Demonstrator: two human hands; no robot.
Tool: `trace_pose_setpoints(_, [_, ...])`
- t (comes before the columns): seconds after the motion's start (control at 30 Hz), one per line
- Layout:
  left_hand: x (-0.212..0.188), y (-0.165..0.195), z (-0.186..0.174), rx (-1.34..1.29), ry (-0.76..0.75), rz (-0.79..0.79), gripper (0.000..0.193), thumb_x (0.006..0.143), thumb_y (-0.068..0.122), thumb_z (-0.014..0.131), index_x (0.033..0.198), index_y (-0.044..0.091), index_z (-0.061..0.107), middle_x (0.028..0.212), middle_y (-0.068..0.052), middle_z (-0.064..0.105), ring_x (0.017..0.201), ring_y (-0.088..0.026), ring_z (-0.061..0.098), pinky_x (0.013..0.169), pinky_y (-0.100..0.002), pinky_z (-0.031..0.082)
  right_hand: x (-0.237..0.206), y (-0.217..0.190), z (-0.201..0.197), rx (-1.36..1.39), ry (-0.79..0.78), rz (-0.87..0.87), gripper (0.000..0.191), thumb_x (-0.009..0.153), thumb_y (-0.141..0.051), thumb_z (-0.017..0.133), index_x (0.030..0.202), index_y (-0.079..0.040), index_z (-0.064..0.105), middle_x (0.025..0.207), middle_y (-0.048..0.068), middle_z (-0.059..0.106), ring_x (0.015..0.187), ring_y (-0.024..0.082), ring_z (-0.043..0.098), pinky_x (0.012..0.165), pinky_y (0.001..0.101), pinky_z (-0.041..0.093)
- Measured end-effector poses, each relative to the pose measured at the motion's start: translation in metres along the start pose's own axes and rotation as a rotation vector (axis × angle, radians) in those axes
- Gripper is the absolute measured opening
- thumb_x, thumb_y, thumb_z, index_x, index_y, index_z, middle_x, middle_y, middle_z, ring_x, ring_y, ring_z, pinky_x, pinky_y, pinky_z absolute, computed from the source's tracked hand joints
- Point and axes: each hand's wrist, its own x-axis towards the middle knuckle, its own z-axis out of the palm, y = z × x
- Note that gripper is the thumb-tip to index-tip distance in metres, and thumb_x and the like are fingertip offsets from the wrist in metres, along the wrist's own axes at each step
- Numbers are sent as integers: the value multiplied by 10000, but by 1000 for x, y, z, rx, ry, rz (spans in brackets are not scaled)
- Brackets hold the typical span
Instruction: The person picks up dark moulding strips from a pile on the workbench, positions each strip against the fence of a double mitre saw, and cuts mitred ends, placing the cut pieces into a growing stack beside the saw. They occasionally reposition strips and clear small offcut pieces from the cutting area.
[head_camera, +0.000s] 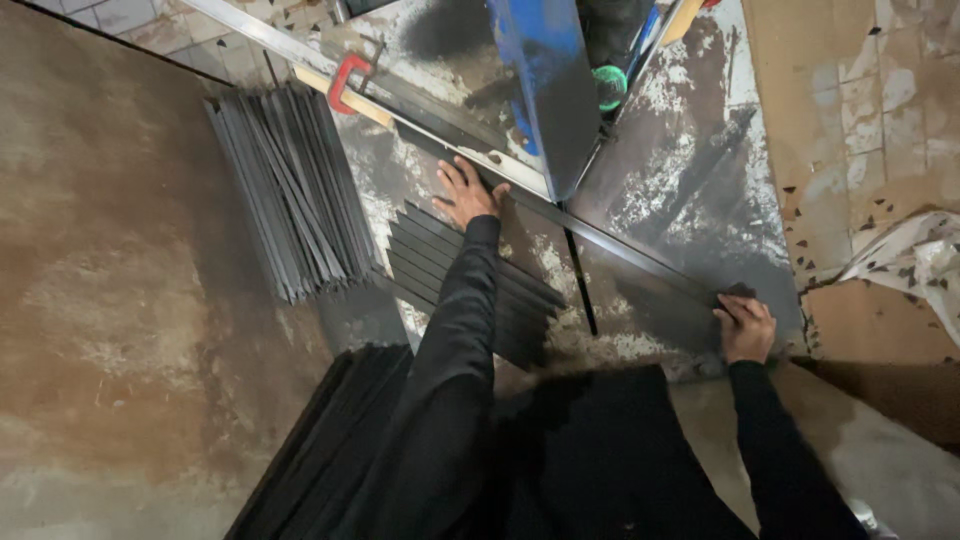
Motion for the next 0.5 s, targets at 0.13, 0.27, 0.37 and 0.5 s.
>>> trace_pose_setpoints(0.13, [-5,0,-7,18,-59,22,1212,753,692,777,1627,116,165,1706,-210,88,1586,-346,124,1186,-714,140,-4,11,1,-6,-34,6,284,959,-309,784,1178,-130,804,1078,63,715,1093,322,655,945,443,514])
trace_pose_setpoints(0.27, [-5,-10,-18,69,-99,102,1164,808,691,720,1630,102,145,1675,-264,85,1555,-397,125,1233,-609,85,-12,16,-16,72,-9,-44,238,1021,-283,766,1174,-101,767,1146,89,707,1060,319,649,965,413,525])
trace_pose_setpoints(0.37, [-6,-26,-19,123,-50,223,1081,875,686,669,1647,90,203,1679,-293,110,1568,-426,149,1275,-556,94,-16,14,-31,-5,-75,38,238,975,-213,743,1183,-99,770,1139,108,706,1066,336,643,995,430,516])
trace_pose_setpoints(0.5, [-20,-58,-4,185,60,354,960,914,655,630,1607,71,313,1699,-278,138,1572,-410,190,1275,-532,145,-13,8,-36,-87,-111,32,278,916,-175,741,1186,-115,769,1148,109,710,1086,337,647,987,424,506])
